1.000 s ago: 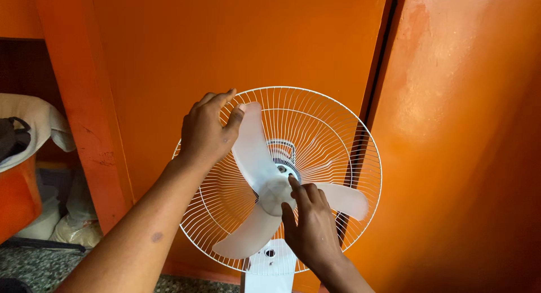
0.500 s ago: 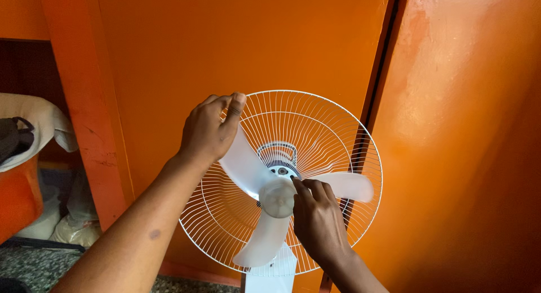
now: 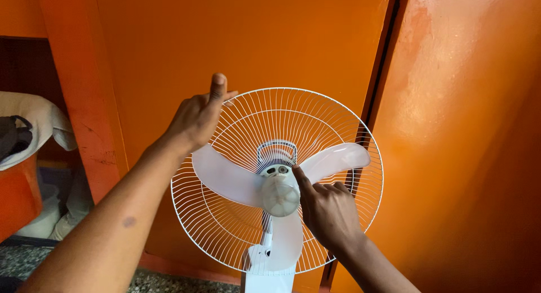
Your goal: The person removes the front grill and fan blades from a white electric fan, then reassembles the components by placing the blades back and securing the grill. The person uses their hands to twist and align the parts.
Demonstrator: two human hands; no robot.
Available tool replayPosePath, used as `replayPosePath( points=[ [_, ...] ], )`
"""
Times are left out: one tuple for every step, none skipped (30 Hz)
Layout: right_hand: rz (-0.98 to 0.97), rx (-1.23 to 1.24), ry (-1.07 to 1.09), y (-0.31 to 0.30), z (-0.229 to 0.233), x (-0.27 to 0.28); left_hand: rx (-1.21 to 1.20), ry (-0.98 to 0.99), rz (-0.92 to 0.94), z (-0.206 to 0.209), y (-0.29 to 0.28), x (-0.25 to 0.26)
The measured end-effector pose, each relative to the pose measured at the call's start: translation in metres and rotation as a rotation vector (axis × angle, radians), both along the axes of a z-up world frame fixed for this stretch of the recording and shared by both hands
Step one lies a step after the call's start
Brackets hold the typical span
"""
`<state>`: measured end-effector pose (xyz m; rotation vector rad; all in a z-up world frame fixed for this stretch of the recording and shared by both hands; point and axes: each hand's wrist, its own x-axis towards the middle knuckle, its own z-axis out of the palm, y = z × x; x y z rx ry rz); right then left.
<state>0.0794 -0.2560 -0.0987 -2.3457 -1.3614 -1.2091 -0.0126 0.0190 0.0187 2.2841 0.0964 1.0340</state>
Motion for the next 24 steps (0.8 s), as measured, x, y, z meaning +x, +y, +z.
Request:
replayPosePath(
  points=[
    [0.012, 0.000, -0.017, -0.001, 0.000, 0.001, -0.038, 0.040, 0.003, 0.002, 0.001, -0.002],
    [0.007, -0.014, 0.004, -0.002, 0.000, 0.001, -0.076, 0.080, 0.003, 0.004, 0.002, -0.003],
    [0.002, -0.029, 0.025, -0.003, 0.000, 0.001, -0.097, 0.100, 0.010, 0.006, 0.004, -0.005],
    [-0.006, -0.043, 0.048, -0.003, 0.000, 0.000, -0.118, 0.121, 0.015, 0.008, 0.006, -0.006],
    [-0.011, -0.041, 0.037, -0.004, 0.001, 0.001, -0.138, 0.143, 0.019, 0.009, 0.008, -0.007],
    [-0.016, -0.039, 0.024, -0.004, 0.002, 0.001, -0.167, 0.126, -0.047, 0.008, 0.009, -0.007],
    [-0.021, -0.037, 0.012, -0.005, 0.003, 0.001, -0.195, 0.110, -0.114, 0.006, 0.010, -0.007],
    [-0.029, -0.044, 0.017, -0.005, 0.005, 0.002, -0.222, 0.093, -0.179, 0.004, 0.012, -0.007],
    [-0.038, -0.051, 0.023, -0.004, 0.007, 0.002, -0.230, 0.092, -0.188, 0.003, 0.013, -0.005],
    [-0.044, -0.058, 0.028, -0.003, 0.009, 0.002, -0.237, 0.091, -0.195, 0.001, 0.015, -0.004],
    [-0.049, -0.067, 0.019, -0.001, 0.012, 0.001, -0.245, 0.089, -0.203, 0.000, 0.017, -0.003],
    [-0.053, -0.078, 0.012, -0.001, 0.013, 0.001, -0.273, 0.089, -0.249, -0.001, 0.018, -0.002],
    [-0.058, -0.089, 0.005, 0.000, 0.014, 0.001, -0.301, 0.090, -0.296, -0.003, 0.019, -0.001],
    [-0.076, -0.108, 0.032, 0.000, 0.015, 0.001, -0.329, 0.090, -0.342, -0.004, 0.020, -0.001],
    [-0.094, -0.127, 0.060, 0.001, 0.016, 0.001, -0.319, 0.094, -0.333, -0.005, 0.020, 0.000],
    [-0.111, -0.146, 0.088, 0.002, 0.017, 0.000, -0.307, 0.098, -0.323, -0.005, 0.019, -0.001],
    [-0.098, -0.132, 0.078, 0.001, 0.018, -0.001, -0.296, 0.101, -0.312, -0.005, 0.019, -0.001],
    [-0.085, -0.118, 0.068, 0.001, 0.018, -0.002, -0.260, 0.118, -0.270, -0.004, 0.018, -0.002],
    [-0.071, -0.104, 0.058, 0.000, 0.018, -0.002, -0.224, 0.134, -0.228, -0.004, 0.016, -0.002],
    [-0.079, -0.109, 0.074, 0.000, 0.017, -0.003, -0.186, 0.153, -0.185, -0.003, 0.015, -0.002],
    [-0.086, -0.114, 0.089, 0.000, 0.017, -0.003, -0.195, 0.158, -0.212, -0.002, 0.015, -0.005],
    [-0.096, -0.121, 0.103, -0.001, 0.017, -0.002, -0.205, 0.161, -0.240, -0.001, 0.015, -0.007],
    [-0.080, -0.108, 0.084, -0.002, 0.017, -0.001, -0.216, 0.164, -0.269, 0.000, 0.016, -0.009],
    [-0.064, -0.097, 0.067, -0.004, 0.016, 0.000, -0.225, 0.153, -0.298, 0.000, 0.016, -0.012]
  ],
)
